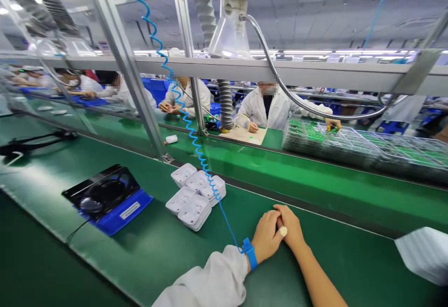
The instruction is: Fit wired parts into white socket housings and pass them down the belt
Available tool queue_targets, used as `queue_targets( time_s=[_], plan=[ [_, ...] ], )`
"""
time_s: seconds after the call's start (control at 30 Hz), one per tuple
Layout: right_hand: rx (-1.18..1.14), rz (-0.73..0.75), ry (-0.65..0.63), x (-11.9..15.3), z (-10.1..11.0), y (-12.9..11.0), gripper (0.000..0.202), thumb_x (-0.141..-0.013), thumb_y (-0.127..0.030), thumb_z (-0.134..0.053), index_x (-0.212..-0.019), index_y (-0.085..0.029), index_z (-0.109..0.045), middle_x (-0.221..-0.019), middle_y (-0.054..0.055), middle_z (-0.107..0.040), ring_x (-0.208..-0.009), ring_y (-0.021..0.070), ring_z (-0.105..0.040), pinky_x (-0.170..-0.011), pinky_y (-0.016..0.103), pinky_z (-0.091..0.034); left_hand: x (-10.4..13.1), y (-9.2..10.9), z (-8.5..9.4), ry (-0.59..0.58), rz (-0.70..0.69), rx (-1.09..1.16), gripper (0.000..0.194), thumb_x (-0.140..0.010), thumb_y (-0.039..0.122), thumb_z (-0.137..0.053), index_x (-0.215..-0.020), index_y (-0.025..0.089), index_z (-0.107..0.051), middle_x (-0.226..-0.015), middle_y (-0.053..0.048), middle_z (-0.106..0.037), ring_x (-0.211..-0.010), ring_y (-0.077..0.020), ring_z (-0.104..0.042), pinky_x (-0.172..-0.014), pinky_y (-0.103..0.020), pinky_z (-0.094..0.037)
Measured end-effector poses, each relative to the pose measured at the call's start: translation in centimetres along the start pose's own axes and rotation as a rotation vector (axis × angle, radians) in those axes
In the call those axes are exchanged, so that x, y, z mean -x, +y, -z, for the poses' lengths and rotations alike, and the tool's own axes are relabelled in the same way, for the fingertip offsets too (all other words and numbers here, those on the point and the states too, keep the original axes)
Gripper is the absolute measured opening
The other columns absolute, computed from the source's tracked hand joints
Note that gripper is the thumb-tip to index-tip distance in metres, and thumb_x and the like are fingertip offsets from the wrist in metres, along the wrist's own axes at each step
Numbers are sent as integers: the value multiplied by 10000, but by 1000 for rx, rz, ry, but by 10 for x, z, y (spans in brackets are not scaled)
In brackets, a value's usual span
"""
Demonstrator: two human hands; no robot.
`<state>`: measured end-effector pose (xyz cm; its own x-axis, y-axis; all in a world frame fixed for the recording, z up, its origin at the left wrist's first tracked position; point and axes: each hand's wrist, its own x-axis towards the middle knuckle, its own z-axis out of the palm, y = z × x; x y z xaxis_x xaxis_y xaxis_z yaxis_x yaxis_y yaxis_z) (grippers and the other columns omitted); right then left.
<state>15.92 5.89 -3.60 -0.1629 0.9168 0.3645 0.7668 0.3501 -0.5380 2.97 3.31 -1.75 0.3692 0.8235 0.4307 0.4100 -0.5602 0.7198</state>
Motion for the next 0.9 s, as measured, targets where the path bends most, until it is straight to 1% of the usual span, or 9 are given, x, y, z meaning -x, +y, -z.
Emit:
queue_targets(
  time_s=[0.1, 0.23, 0.37, 0.53, 0.77, 0.9],
  plan=[
    [9, -37, -10, -1, 1, -3, 309, -786, -171, -394, -1053, -197, -548, -948, 46, -606, -883, 169, -566, -775, 298, -451, -8, -12, -2, -19, 26, 27, 198, -855, 261, -423, -991, 181, -541, -982, -68, -558, -935, -197, -509, -842, -360, -425],
    [18, -63, -21, -2, 3, -7, 308, -768, -150, -410, -1036, -184, -559, -916, 50, -598, -854, 168, -557, -759, 289, -442, -10, -21, 0, -37, 25, 91, 182, -862, 243, -411, -953, 189, -559, -987, -55, -559, -941, -175, -511, -854, -326, -421],
    [20, -55, -27, -1, 3, -4, 346, -749, -110, -394, -1051, -168, -553, -925, 58, -584, -852, 163, -549, -763, 287, -436, -6, -18, 3, -65, 5, 105, 219, -864, 246, -418, -1033, 195, -548, -1052, -55, -562, -984, -179, -498, -889, -333, -407],
    [14, -35, -24, 0, 0, 3, 372, -721, -101, -417, -1058, -189, -548, -905, 43, -577, -816, 153, -545, -730, 274, -436, -3, -13, 7, -110, -2, 77, 290, -863, 239, -426, -1136, 192, -510, -1146, -60, -543, -1046, -188, -476, -930, -349, -389],
    [2, -44, -24, 1, -1, 3, 358, -722, -100, -413, -1037, -194, -555, -876, 35, -560, -794, 146, -532, -713, 265, -425, -3, -13, 7, -117, -22, 58, 298, -869, 265, -422, -1145, 188, -506, -1160, -72, -542, -1058, -199, -475, -937, -368, -386],
    [-10, -43, -25, 1, -1, 3, 354, -724, -91, -412, -1031, -190, -557, -873, 36, -556, -791, 146, -525, -711, 266, -420, -3, -14, 5, -122, -14, 43, 275, -860, 246, -432, -1117, 197, -517, -1152, -62, -542, -1046, -197, -479, -931, -369, -386]
  ],
)
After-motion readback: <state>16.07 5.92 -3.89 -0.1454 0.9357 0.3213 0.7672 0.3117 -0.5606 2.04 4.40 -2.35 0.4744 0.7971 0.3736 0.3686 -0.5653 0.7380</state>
